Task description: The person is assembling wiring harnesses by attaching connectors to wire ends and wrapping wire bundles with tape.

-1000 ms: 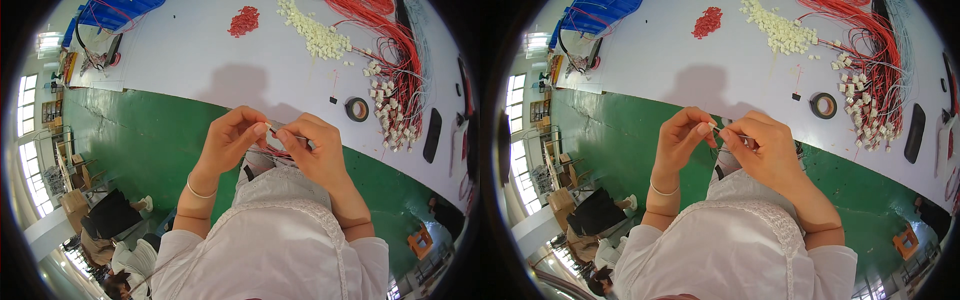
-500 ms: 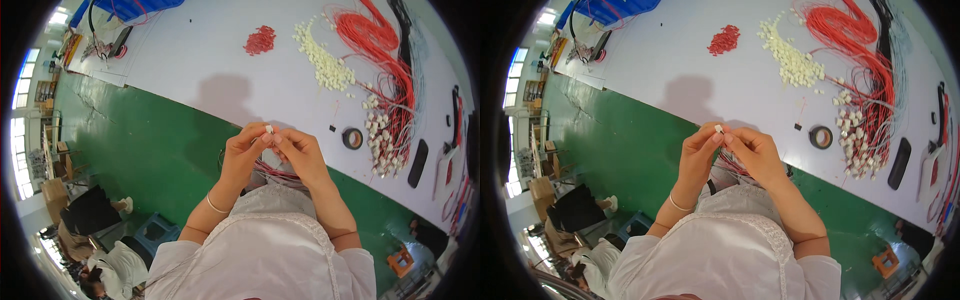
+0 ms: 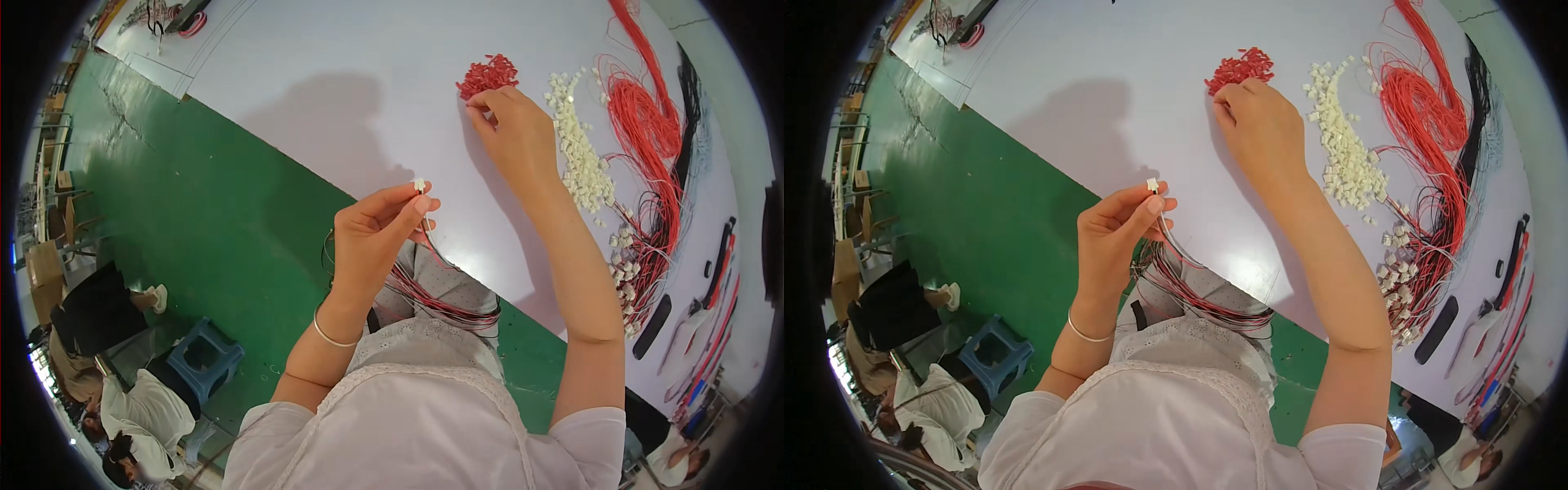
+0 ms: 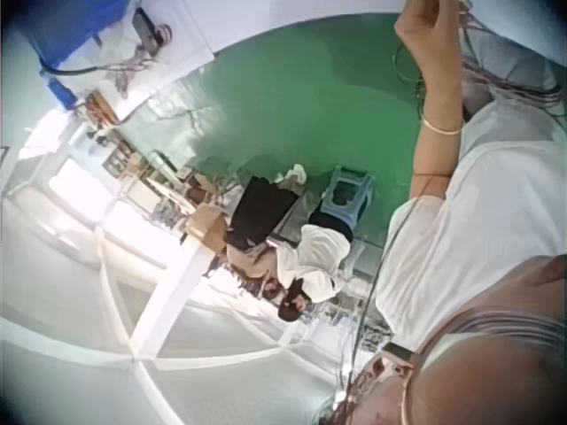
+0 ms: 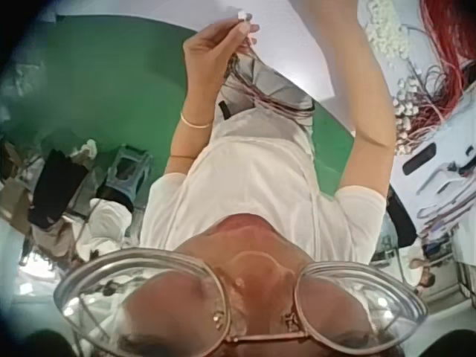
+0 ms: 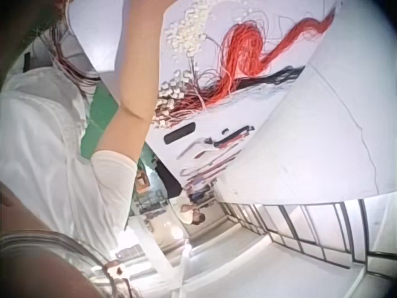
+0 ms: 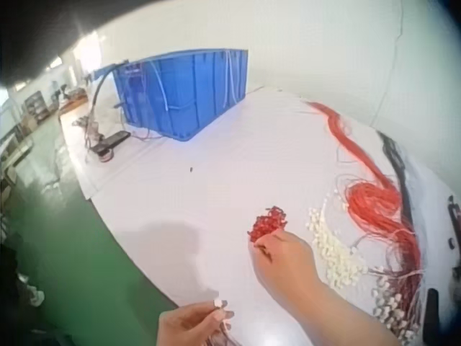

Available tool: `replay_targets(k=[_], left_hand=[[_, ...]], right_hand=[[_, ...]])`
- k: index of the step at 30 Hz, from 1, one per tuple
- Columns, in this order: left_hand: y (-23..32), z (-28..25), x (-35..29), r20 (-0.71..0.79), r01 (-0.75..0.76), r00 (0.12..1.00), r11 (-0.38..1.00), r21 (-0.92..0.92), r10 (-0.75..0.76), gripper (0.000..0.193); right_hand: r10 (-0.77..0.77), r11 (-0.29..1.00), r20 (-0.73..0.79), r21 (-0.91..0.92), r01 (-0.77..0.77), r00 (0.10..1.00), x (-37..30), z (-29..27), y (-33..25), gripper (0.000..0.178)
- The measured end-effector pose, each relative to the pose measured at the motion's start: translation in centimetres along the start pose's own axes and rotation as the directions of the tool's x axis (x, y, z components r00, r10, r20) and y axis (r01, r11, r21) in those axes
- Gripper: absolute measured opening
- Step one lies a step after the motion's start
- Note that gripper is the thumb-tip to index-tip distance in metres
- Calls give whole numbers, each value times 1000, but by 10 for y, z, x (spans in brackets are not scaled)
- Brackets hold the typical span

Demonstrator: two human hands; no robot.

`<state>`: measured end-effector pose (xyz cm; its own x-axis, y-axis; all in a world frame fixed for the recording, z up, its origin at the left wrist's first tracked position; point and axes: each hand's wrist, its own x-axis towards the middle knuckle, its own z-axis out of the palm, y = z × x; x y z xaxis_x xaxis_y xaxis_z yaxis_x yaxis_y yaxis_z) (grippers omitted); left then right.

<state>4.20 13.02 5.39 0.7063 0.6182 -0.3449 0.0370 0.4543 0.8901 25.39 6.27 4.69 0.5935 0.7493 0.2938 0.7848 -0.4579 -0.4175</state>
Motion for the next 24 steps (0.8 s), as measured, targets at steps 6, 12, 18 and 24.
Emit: replay_targets(k=[6, 12, 18, 24], left_hand=[[4, -2, 6, 43, 31, 999, 992, -120, -26, 24], [20, 1, 1, 53, -113, 991, 985, -133, 121, 22], [36, 7, -20, 172, -181, 965, 976, -120, 200, 22], [40, 10, -42, 176, -210, 955, 963, -169, 239, 21]], right_hand=[[-55, 995, 25, -77, 57, 998, -1, 2, 2, 11], [184, 124, 578, 789, -602, 795, -41, -59, -54, 16], [149, -118, 541, 841, -528, 828, -75, -73, -77, 20], [169, -148, 485, 873, -465, 858, -99, -84, -83, 20]])
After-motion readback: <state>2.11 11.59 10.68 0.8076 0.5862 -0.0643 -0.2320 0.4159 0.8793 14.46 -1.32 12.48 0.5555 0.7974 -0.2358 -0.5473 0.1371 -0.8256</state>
